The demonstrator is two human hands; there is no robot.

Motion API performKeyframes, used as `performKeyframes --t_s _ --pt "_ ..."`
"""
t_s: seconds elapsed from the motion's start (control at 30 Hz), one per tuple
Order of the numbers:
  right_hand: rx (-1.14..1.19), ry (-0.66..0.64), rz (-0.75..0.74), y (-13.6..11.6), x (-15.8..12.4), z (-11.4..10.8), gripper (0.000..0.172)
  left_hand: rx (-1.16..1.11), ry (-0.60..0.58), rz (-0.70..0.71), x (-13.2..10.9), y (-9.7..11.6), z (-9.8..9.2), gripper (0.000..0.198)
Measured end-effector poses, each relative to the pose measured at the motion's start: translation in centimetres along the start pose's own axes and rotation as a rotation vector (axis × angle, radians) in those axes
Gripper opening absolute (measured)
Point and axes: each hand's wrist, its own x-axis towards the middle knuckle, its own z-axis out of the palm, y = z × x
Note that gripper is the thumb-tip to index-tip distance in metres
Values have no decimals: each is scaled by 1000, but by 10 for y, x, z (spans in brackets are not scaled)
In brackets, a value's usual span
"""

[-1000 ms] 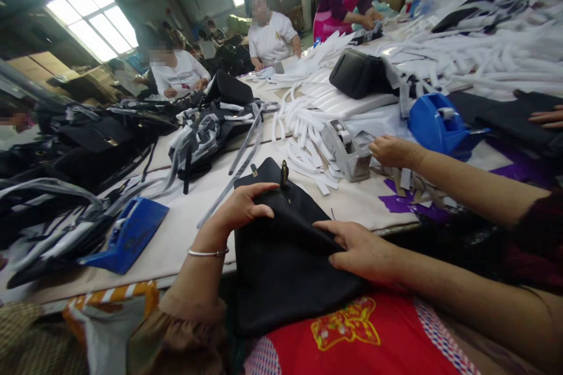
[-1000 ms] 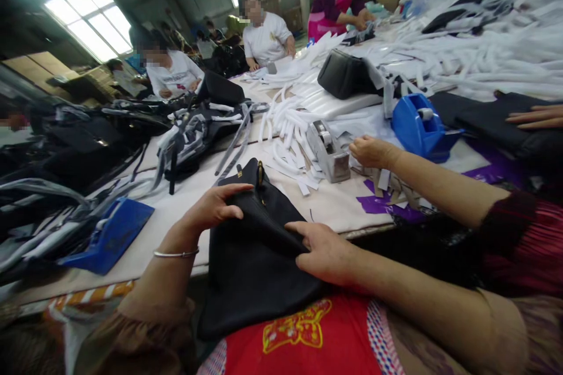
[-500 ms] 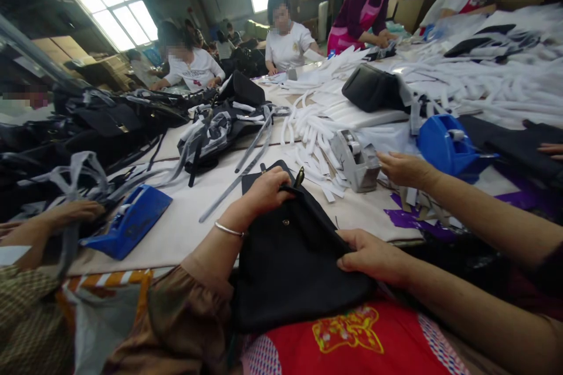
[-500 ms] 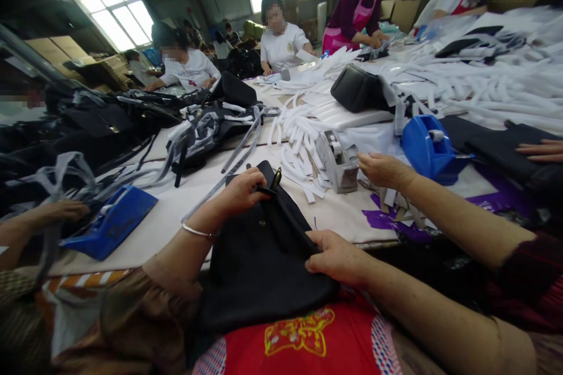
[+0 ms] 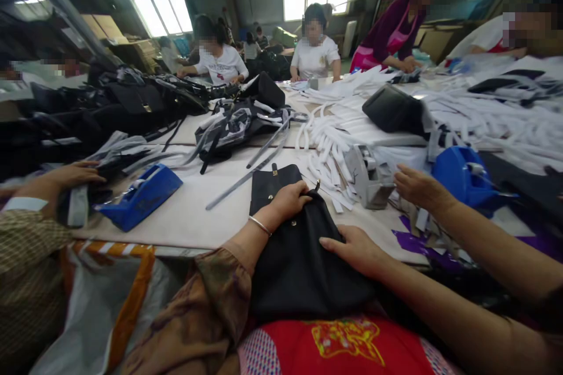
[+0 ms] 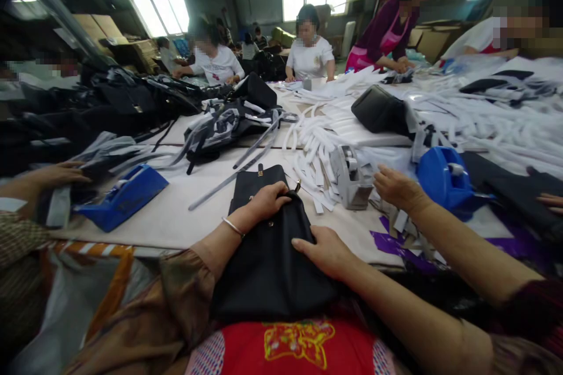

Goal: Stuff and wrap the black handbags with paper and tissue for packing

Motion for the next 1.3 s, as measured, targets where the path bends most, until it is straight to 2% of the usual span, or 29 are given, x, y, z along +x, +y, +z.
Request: performKeyframes --t_s 0.13,0.27,0.4,0.5,0.57,0.67,0.77,0.83,0.9,0.97,1.03,1.1,1.17,1.23,1.3 --pt "-411 208 -63 -17 31 0 36 97 37 -49 -9 8 -4 17" --pt "-568 231 -102 -21 40 5 27 196 105 -115 -32 25 -16 30" --pt "-691 252 -96 -20 38 9 26 343 145 -138 -76 36 -35 48" --pt "-728 249 -89 -21 36 10 30 430 173 -243 -112 30 -43 55" --pt "-697 247 -85 -21 37 10 32 432 158 -308 -132 20 -41 59" --pt "-569 242 -99 -20 39 9 33 420 122 -359 -149 7 -34 59" --pt "-494 226 -86 -18 43 8 34 476 113 -368 -146 8 -40 56" --pt "-512 225 -73 -18 45 8 35 538 75 -322 -133 21 -52 47" --pt "-547 229 -84 -19 46 8 34 567 19 -226 -113 40 -63 36" --pt "-577 234 -92 -20 46 8 34 517 -63 -74 -94 59 -64 35" --pt "-573 228 -104 -19 46 7 33 394 -167 102 -79 71 -53 50" --pt "-526 206 -124 -17 46 6 30 274 -228 216 -74 70 -32 75" --pt "-485 172 -121 -14 45 6 31 225 -211 212 -77 59 -12 94" --pt "-532 165 -86 -12 40 7 36 227 -164 138 -87 44 1 99" --pt "-658 237 -78 -15 32 9 40 234 -126 77 -96 33 5 99"
